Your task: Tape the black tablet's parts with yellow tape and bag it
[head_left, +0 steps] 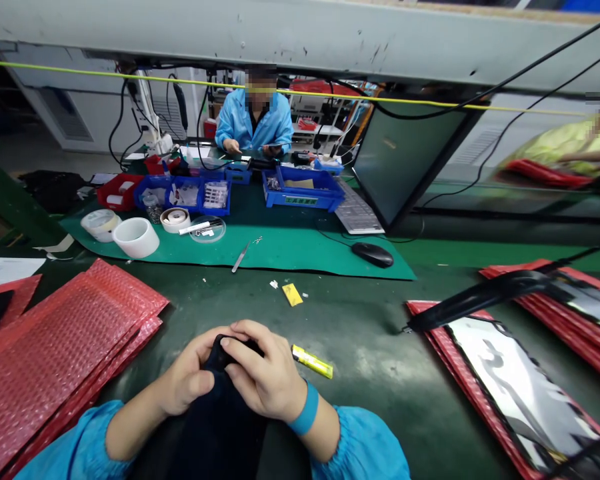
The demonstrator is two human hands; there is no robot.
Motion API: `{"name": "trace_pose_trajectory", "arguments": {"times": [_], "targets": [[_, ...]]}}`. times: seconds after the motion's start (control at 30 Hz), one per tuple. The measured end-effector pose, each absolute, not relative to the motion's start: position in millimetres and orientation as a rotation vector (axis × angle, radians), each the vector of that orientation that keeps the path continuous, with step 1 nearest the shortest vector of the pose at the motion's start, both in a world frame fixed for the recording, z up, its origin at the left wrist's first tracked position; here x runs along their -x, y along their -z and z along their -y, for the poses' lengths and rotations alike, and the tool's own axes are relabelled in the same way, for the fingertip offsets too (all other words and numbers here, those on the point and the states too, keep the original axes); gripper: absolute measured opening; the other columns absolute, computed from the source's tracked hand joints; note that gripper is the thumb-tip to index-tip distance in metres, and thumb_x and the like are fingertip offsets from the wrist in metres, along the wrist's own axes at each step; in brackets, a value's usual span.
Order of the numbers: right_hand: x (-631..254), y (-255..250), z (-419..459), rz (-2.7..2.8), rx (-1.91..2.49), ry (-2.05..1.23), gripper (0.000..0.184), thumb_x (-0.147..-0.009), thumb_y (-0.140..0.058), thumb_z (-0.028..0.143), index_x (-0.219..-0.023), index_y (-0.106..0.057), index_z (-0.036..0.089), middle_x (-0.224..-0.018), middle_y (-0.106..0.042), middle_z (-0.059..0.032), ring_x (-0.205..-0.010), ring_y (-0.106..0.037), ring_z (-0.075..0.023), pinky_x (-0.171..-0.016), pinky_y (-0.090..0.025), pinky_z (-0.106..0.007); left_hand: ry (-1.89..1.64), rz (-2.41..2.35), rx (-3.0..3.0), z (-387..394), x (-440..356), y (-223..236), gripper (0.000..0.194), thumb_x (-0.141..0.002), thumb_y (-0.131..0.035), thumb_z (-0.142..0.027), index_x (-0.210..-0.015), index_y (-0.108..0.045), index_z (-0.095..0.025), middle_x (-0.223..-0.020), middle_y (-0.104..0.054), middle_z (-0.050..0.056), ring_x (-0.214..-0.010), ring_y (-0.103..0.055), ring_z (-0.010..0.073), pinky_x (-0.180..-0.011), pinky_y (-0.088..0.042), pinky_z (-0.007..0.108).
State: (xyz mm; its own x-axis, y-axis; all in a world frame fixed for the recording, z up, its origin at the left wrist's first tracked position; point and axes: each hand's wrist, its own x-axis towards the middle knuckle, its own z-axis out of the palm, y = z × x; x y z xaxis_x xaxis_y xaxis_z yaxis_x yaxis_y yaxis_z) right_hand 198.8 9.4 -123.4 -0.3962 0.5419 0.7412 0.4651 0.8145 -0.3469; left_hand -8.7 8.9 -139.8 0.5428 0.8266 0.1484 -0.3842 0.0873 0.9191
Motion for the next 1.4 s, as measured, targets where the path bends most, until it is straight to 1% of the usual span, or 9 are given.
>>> {"name": "trace_pose_trajectory", "arguments": {"times": [0.1, 0.2, 0.33, 0.57, 0.73, 0.93, 1.17, 1.27, 1.4], "targets": [[-208.9, 125.8, -21.4, 1.972, 0.889, -0.118, 0.030, -0.104, -0.053, 0.029, -0.132, -0.063, 0.024, -0.127, -0.067, -0.0121, -0.106, -0.072, -0.0222, -0.083, -0.065, -0.034, -0.932, -0.488, -1.098, -8.3, 6.7, 142.8, 0.067, -0.085, -0.080, -0.062, -0.137, -0.068, -0.021, -0.122, -0.074, 0.012, -0.109, -0.072, 0.0301, -0.095, -0.054, 0.035], [-230.9, 132.9, -46.5, 1.818, 1.174, -0.086, 0.029, -0.107, -0.047, 0.026, -0.132, -0.061, 0.020, -0.120, -0.066, -0.0143, -0.107, -0.069, -0.0248, -0.089, -0.062, -0.039, -0.900, -0.496, -1.044, -7.3, 5.4, 146.5, 0.071, -0.082, -0.082, -0.062, -0.136, -0.066, -0.020, -0.113, -0.075, 0.010, -0.095, -0.073, 0.0254, -0.082, -0.054, 0.030], [-262.3, 150.0, -79.0, 1.740, 1.543, -0.031, 0.034, -0.104, -0.052, 0.029, -0.133, -0.063, 0.015, -0.117, -0.067, -0.0177, -0.108, -0.064, -0.0325, -0.094, -0.056, -0.049, -0.892, -0.514, -1.007, -6.5, 5.6, 150.0, 0.072, -0.080, -0.083, -0.063, -0.135, -0.065, -0.020, -0.113, -0.075, 0.009, -0.095, -0.071, 0.0246, -0.082, -0.052, 0.029], [-271.3, 169.3, -88.5, 1.840, 1.896, -0.006, 0.040, -0.096, -0.067, 0.025, -0.134, -0.066, 0.013, -0.116, -0.069, -0.0192, -0.106, -0.061, -0.0345, -0.091, -0.050, -0.046, -0.888, -0.526, -0.993, -6.0, 6.5, 151.3, 0.075, -0.079, -0.084, -0.064, -0.136, -0.065, -0.019, -0.115, -0.074, 0.010, -0.097, -0.071, 0.0250, -0.086, -0.052, 0.030], [-271.6, 174.7, -91.2, 1.874, 2.006, -0.020, 0.035, -0.100, -0.069, 0.029, -0.132, -0.065, 0.017, -0.115, -0.068, -0.0103, -0.106, -0.064, -0.0279, -0.093, -0.053, -0.045, -0.886, -0.517, -0.989, -7.1, 5.8, 151.7, 0.075, -0.079, -0.084, -0.063, -0.136, -0.065, -0.018, -0.116, -0.074, 0.011, -0.098, -0.071, 0.0266, -0.087, -0.052, 0.032], [-273.2, 179.4, -94.2, 1.836, 1.946, -0.083, 0.034, -0.103, -0.069, 0.037, -0.130, -0.064, 0.017, -0.118, -0.067, -0.0084, -0.105, -0.067, -0.0251, -0.095, -0.057, -0.046, -0.910, -0.514, -0.987, -7.6, 4.4, 150.1, 0.074, -0.079, -0.085, -0.061, -0.136, -0.066, -0.018, -0.115, -0.075, 0.011, -0.097, -0.071, 0.0252, -0.084, -0.052, 0.030], [-263.8, 171.4, -93.1, 1.755, 1.572, -0.277, 0.031, -0.104, -0.058, 0.025, -0.132, -0.065, 0.014, -0.101, -0.064, -0.0084, -0.090, -0.065, -0.0229, -0.086, -0.056, -0.040, -0.911, -0.511, -0.973, -7.4, 2.3, 146.6, 0.071, -0.078, -0.086, -0.060, -0.133, -0.068, -0.019, -0.114, -0.075, 0.009, -0.096, -0.072, 0.0232, -0.085, -0.052, 0.028], [-256.3, 160.3, -87.2, 1.688, 1.392, -0.366, 0.024, -0.103, -0.056, 0.030, -0.117, -0.070, 0.016, -0.090, -0.061, -0.0066, -0.083, -0.063, -0.0227, -0.076, -0.056, -0.036, -0.908, -0.504, -0.959, -7.2, 1.1, 145.7, 0.072, -0.078, -0.087, -0.060, -0.133, -0.068, -0.018, -0.113, -0.076, 0.010, -0.094, -0.073, 0.0233, -0.086, -0.053, 0.029], [-242.1, 144.8, -71.5, 1.595, 1.165, -0.505, 0.022, -0.106, -0.057, 0.038, -0.103, -0.067, 0.019, -0.096, -0.064, -0.0069, -0.086, -0.066, -0.0205, -0.072, -0.058, -0.032, -0.906, -0.488, -0.940, -6.8, -0.5, 145.3, 0.072, -0.078, -0.087, -0.060, -0.132, -0.069, -0.018, -0.111, -0.076, 0.010, -0.092, -0.073, 0.0235, -0.084, -0.053, 0.029]]}}
